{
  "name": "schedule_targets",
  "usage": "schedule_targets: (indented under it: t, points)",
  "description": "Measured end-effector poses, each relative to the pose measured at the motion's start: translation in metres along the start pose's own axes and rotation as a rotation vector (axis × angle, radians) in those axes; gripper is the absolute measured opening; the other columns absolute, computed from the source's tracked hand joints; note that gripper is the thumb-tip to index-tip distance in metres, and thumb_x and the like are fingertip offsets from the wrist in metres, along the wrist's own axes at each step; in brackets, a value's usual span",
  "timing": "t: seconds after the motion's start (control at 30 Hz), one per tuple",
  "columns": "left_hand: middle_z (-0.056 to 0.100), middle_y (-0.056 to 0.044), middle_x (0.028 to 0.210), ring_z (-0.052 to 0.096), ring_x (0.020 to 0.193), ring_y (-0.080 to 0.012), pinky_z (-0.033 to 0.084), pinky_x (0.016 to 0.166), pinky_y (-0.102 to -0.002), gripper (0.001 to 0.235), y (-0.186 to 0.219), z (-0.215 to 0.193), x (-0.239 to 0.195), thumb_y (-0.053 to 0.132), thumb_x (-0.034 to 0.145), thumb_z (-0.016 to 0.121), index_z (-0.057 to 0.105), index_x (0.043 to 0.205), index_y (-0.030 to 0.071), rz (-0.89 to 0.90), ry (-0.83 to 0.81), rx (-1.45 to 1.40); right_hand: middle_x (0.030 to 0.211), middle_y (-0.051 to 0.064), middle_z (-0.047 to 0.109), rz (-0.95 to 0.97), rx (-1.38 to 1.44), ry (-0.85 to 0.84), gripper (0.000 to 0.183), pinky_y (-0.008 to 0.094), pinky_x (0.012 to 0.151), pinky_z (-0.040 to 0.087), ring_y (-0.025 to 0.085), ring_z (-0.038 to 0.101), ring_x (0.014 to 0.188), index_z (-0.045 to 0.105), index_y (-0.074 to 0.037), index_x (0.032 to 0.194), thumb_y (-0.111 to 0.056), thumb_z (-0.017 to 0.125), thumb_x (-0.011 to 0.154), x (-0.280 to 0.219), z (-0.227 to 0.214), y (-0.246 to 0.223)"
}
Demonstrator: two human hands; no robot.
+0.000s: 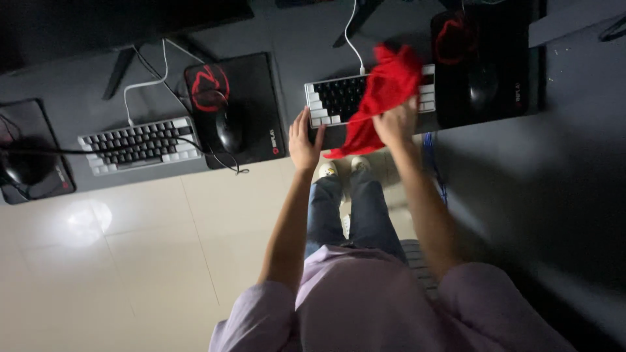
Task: The person cleans a pair of headphones, a keyboard, and a computer mouse using a red cloth. They wipe the headphones first, then move to the keyboard and mouse, and finally return to the headphones to finish cleaning.
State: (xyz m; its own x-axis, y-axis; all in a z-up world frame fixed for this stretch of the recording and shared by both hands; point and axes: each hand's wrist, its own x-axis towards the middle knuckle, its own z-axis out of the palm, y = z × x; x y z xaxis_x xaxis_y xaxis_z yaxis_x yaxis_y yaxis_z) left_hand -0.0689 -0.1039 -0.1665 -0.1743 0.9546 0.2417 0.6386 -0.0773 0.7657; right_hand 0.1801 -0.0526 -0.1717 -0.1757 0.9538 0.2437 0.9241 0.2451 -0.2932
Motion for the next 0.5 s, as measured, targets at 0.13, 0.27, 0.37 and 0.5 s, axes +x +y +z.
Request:
schedule_targets:
  t: [0.13,0.27,0.37,0.5]
  points:
    - [0.062,-0.011,0.138,0.061,0.122,-0.0322,0.050,0.104,-0.041,0.058,0.001,-0.001,0.000,0.027,0.095,0.075,0.053,0.147,0.011,-0.004,0.008,0.006,0.111,0.022,0.074,0.112,-0.255,-0.091,0.044,0.060,0.128,0.015,0.041,0.063,0.120,0.078,-0.001,0.105,-0.042,0.062,0.104,0.020,-0.004,0.032]
    - [0.063,-0.011,0.138,0.060,0.122,-0.0324,0.050,0.103,-0.040,0.059,0.000,0.000,-0.001,0.025,0.095,0.076,0.052,0.147,0.011,-0.024,-0.008,0.004,0.103,0.027,0.073,0.332,-0.285,-0.260,0.056,0.062,0.128,0.005,0.044,0.062,0.121,0.079,0.001,0.091,-0.046,0.056,0.110,0.046,0.025,0.070]
    - [0.062,-0.013,0.139,0.059,0.124,-0.0336,0.049,0.105,-0.041,0.060,-0.007,0.001,-0.002,0.024,0.094,0.076,0.052,0.146,0.011,-0.008,-0.008,0.008,0.125,0.027,0.069,0.001,-0.265,0.296,0.052,0.066,0.116,0.002,0.047,0.055,0.124,0.077,0.002,0.129,-0.037,0.053,0.103,0.054,0.030,0.092]
    - [0.060,-0.014,0.142,0.057,0.129,-0.0345,0.047,0.109,-0.042,0.059,-0.011,0.005,-0.011,0.023,0.095,0.076,0.051,0.147,0.009,0.007,-0.029,-0.003,0.135,0.036,0.062,0.078,-0.155,0.191,0.054,0.070,0.114,0.004,0.051,0.052,0.127,0.067,0.010,0.133,-0.035,0.060,0.104,0.022,0.009,0.072]
